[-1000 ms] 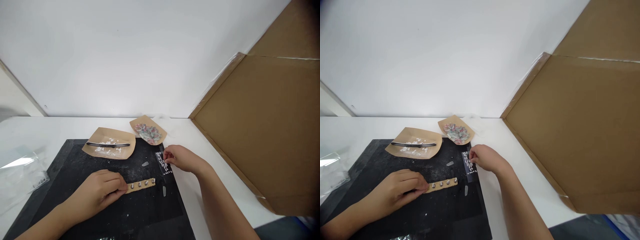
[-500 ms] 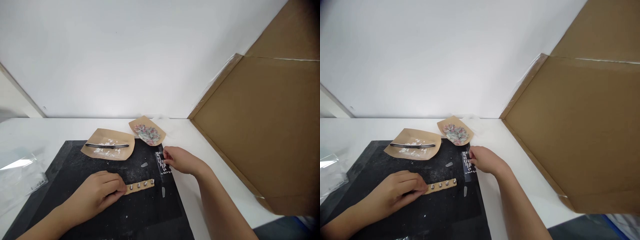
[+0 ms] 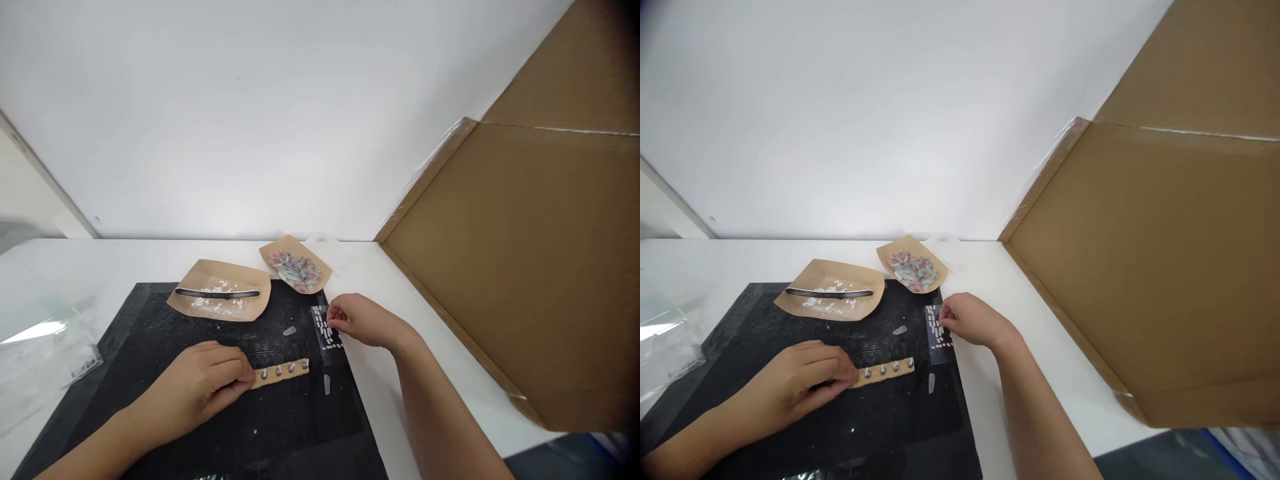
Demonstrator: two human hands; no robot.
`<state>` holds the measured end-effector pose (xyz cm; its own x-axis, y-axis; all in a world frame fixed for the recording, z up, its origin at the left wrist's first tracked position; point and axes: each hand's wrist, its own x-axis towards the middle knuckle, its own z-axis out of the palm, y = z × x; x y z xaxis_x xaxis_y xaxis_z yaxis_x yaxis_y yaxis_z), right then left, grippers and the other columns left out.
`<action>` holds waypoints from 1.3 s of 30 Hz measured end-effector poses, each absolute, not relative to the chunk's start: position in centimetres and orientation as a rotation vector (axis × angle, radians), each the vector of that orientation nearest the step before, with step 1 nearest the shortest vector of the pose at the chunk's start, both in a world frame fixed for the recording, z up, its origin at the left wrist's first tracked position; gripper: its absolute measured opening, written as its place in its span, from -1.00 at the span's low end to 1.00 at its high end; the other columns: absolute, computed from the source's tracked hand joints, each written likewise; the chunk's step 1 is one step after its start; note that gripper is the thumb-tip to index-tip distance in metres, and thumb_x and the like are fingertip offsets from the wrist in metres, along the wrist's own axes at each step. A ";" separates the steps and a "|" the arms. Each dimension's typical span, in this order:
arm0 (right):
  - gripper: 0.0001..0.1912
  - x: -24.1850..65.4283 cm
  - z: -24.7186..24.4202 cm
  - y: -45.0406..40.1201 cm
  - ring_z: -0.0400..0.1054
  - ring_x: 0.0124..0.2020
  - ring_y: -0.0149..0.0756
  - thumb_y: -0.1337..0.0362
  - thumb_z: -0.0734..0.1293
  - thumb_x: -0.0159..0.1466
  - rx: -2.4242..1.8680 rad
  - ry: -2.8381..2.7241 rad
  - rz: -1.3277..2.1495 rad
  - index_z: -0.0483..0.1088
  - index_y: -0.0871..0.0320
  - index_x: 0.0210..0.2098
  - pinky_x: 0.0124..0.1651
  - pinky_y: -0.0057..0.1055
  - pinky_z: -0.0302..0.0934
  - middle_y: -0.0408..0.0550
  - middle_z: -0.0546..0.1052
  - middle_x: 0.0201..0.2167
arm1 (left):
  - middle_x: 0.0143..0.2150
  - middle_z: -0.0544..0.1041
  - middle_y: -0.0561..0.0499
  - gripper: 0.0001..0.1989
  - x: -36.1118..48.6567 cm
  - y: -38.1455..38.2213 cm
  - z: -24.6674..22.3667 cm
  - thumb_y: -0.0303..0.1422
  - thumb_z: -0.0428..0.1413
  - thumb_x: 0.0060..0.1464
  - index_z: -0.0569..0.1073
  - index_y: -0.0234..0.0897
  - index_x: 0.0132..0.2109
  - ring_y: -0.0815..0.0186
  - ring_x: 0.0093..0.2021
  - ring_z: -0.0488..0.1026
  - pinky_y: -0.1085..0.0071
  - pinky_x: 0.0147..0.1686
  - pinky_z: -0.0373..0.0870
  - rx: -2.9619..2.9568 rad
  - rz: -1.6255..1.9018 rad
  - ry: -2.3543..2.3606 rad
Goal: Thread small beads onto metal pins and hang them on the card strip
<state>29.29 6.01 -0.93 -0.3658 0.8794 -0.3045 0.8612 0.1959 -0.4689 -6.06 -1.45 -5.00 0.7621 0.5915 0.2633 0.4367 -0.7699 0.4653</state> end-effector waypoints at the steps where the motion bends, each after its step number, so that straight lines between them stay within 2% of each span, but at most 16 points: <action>1: -0.88 29.3 -0.9 6.0 0.45 -0.38 -0.26 0.31 0.35 0.29 -1.743 -2.417 0.899 0.56 0.11 -0.32 -0.34 -0.38 0.20 -0.09 0.63 -0.37 | -0.14 0.62 0.05 -0.86 -6.1 -1.5 -5.0 -0.44 0.05 0.41 0.49 -0.16 -0.03 0.36 -0.18 0.57 0.41 -0.12 0.40 2.576 0.560 0.784; 8: -0.87 29.5 -1.0 5.8 0.38 -0.39 -0.26 0.27 0.32 0.31 -1.737 -2.432 0.841 0.50 0.11 -0.31 -0.38 -0.38 0.13 -0.07 0.60 -0.37 | -0.18 0.59 0.04 -0.89 -5.8 -1.7 -4.8 -0.42 0.10 0.37 0.47 -0.15 -0.01 0.33 -0.23 0.53 0.39 -0.18 0.42 2.516 0.596 0.877; 13: -0.84 29.1 -0.7 5.6 0.30 -0.43 -0.29 0.28 0.29 0.31 -1.768 -2.454 0.781 0.39 0.11 -0.41 -0.41 -0.38 0.06 -0.10 0.53 -0.42 | -0.04 0.58 -0.03 -0.79 -5.2 -1.9 -4.7 -0.38 0.18 0.30 0.44 -0.16 0.05 0.23 -0.03 0.51 0.29 -0.01 0.48 2.425 0.670 0.897; 17: -0.85 28.6 -0.3 5.3 0.26 -0.44 -0.31 0.34 0.27 0.28 -1.770 -2.472 0.712 0.33 0.11 -0.44 -0.41 -0.38 0.01 -0.11 0.50 -0.43 | 0.00 0.56 -0.06 -0.73 -4.4 -2.2 -5.5 -0.36 0.22 0.26 0.44 -0.15 0.08 0.19 0.05 0.48 0.24 0.05 0.50 2.339 0.710 0.965; 25: -0.86 28.6 0.7 4.8 0.33 -0.36 -0.24 0.31 0.27 0.33 -1.762 -2.416 0.651 0.40 0.11 -0.36 -0.33 -0.35 0.09 -0.05 0.54 -0.32 | -0.08 0.57 -0.07 -0.86 -3.2 -2.5 -6.3 -0.40 0.20 0.28 0.50 -0.18 -0.02 0.19 0.02 0.45 0.24 0.00 0.52 2.270 0.817 1.021; 30: -0.87 27.0 1.2 3.9 0.35 -0.28 -0.27 0.26 0.24 0.45 -1.467 -2.409 0.609 0.39 0.10 -0.23 -0.23 -0.35 0.18 -0.07 0.53 -0.24 | -0.17 0.60 -0.05 -0.94 -3.1 -2.3 -6.2 -0.40 0.20 0.30 0.55 -0.20 -0.10 0.19 -0.06 0.44 0.23 -0.05 0.49 2.308 0.847 0.979; 35: -0.95 23.0 0.7 1.7 0.36 -0.25 -0.33 0.31 0.29 0.44 -1.084 -2.539 0.806 0.39 0.11 -0.19 -0.18 -0.41 0.21 -0.11 0.48 -0.23 | -0.15 0.63 -0.03 -0.94 -3.1 -2.2 -6.5 -0.38 0.19 0.32 0.59 -0.18 -0.13 0.21 -0.07 0.44 0.22 -0.04 0.44 2.333 0.855 0.946; 39: -0.96 21.0 0.2 0.6 0.36 -0.25 -0.34 0.33 0.31 0.44 -0.983 -2.637 0.939 0.41 0.12 -0.19 -0.18 -0.42 0.21 -0.12 0.46 -0.24 | -0.18 0.63 -0.02 -0.92 -3.2 -2.1 -6.6 -0.35 0.19 0.33 0.60 -0.17 -0.15 0.22 -0.09 0.43 0.22 -0.03 0.43 2.346 0.837 0.929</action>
<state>20.97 0.61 0.23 -0.7667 0.6398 -0.0531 0.5293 0.5833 -0.6161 -3.18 -2.09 -6.63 0.5828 0.7276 0.3619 0.4351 -0.6555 0.6172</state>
